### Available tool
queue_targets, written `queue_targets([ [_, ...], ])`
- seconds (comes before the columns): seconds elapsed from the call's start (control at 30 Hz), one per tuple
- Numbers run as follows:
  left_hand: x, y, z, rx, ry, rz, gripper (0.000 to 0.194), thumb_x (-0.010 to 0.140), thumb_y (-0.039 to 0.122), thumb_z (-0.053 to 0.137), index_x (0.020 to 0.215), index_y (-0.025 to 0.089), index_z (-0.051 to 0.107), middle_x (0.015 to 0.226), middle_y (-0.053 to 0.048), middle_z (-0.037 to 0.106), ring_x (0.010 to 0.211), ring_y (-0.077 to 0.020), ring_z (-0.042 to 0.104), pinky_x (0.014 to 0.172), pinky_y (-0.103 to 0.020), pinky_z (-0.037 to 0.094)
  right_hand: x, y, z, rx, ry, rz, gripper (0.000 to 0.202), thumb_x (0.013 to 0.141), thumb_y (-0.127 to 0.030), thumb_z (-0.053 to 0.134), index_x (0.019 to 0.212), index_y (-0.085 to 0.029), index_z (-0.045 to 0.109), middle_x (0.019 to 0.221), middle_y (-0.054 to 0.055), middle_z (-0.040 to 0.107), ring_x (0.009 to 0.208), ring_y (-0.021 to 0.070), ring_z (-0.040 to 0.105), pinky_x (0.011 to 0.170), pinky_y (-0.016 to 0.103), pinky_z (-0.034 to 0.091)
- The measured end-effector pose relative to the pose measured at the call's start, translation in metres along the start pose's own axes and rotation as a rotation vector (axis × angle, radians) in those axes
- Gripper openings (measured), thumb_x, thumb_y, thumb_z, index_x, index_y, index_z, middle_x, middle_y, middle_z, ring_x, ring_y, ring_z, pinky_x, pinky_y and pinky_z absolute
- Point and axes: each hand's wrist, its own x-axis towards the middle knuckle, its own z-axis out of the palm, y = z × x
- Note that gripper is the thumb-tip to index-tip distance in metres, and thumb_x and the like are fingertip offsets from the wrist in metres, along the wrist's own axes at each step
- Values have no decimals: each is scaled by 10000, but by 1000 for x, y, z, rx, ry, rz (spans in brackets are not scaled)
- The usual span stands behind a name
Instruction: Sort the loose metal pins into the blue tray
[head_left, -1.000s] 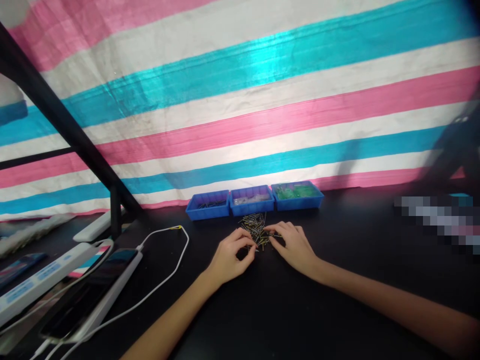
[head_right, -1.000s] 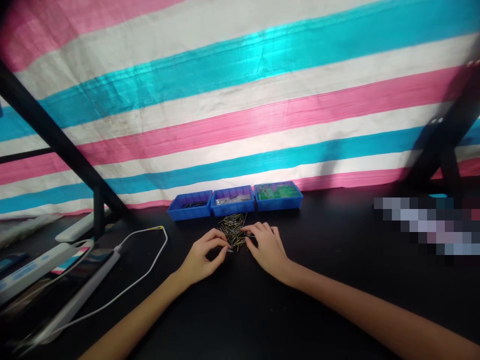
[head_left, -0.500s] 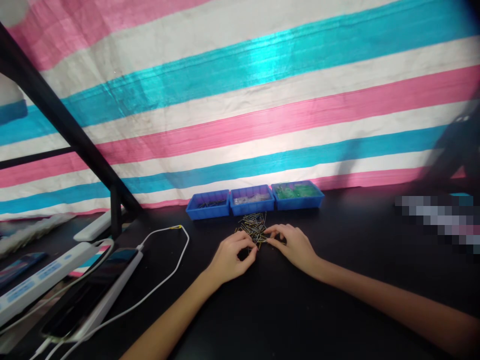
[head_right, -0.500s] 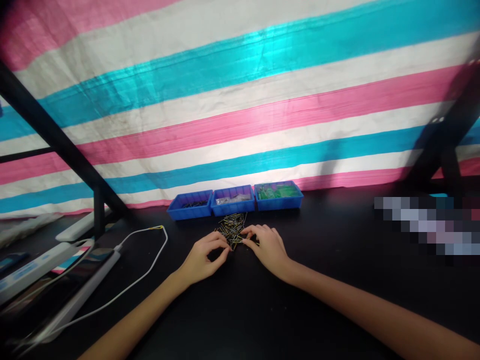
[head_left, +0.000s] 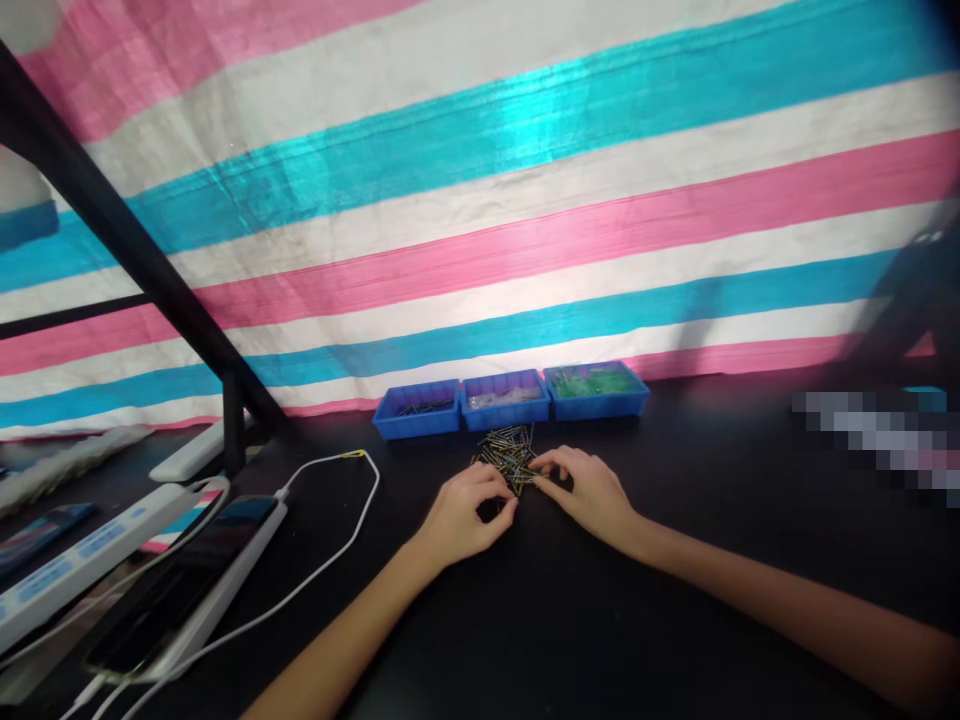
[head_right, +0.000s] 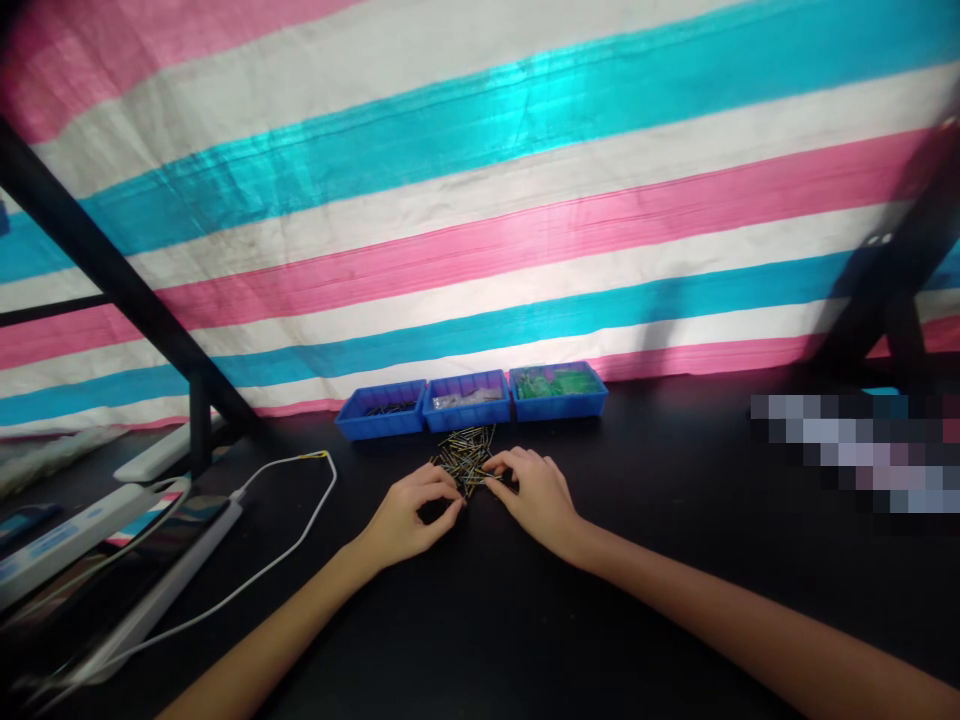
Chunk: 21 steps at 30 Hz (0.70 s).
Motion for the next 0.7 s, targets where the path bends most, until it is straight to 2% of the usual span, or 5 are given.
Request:
queue_targets([
  [0.3,0,-2,0,12,-6,16,178,819,223,499,692,168,611,820,-32,625,754,-144,541,728,-283,434,-2,-6,0,-18,16,26,255,635,-112,567,858,-227,617,798,-9,609,765,154,537,670,264,367],
  [0.5,0,0,-1,27,-30,6,175,830,215,485,776,177,647,861,-30,624,788,-145,538,751,-286,436,-2,-2,2,0,13,16,225,697,-124,535,879,-228,615,839,-10,633,768,152,543,696,271,373],
  [0.7,-1,-1,0,39,-41,-3,207,838,218,470,870,196,673,915,-33,625,827,-155,535,775,-297,439,-2,-1,2,-11,-2,4,200,775,-171,505,935,-236,607,836,-6,643,756,151,554,655,261,376],
])
